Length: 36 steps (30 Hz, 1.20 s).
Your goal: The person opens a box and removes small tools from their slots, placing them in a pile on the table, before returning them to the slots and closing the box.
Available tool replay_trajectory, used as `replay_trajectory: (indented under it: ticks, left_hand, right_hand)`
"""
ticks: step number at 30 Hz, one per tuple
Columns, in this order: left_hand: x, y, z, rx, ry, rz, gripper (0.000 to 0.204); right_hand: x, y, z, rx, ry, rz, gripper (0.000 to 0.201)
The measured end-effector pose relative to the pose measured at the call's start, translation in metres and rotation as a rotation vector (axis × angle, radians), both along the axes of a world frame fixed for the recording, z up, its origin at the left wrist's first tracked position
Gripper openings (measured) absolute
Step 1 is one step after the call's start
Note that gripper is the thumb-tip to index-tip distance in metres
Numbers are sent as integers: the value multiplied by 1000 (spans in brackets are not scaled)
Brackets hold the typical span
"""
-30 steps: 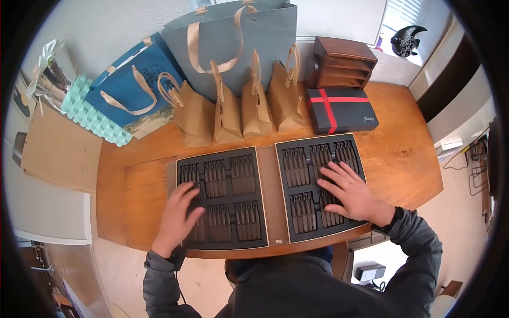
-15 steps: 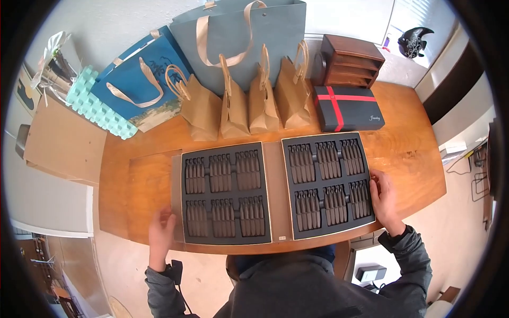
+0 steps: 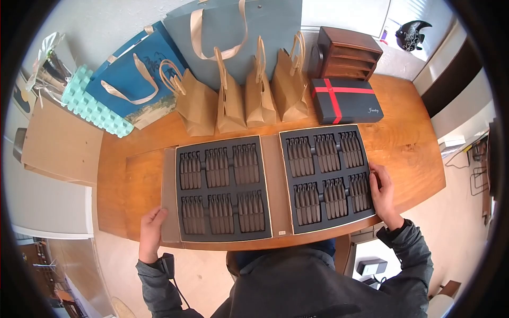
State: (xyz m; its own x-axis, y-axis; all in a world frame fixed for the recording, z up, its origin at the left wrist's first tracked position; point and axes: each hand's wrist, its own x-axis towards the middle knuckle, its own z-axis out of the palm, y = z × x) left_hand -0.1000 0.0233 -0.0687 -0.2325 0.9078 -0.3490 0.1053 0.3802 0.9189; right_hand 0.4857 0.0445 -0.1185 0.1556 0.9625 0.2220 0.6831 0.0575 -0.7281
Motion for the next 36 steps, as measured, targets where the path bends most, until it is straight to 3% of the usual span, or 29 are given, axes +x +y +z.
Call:
replay_trajectory:
  ticks: [8,15,30,36]
  left_hand:
    - [-1,-9,37,149,-61,76,28]
    - [55,-7,72,255,70,227,44]
    - [106,-2,97,552,-118,225,44]
    - [129,-3,109,523,2,148,42]
  right_hand:
    - [-3,0,4,4,-6,8,24]
    - [-6,0,-3,11,56,19,25]
    - [-10,1,-4,28,53,71,26]
    - [-11,4,3,7,7,83,27]
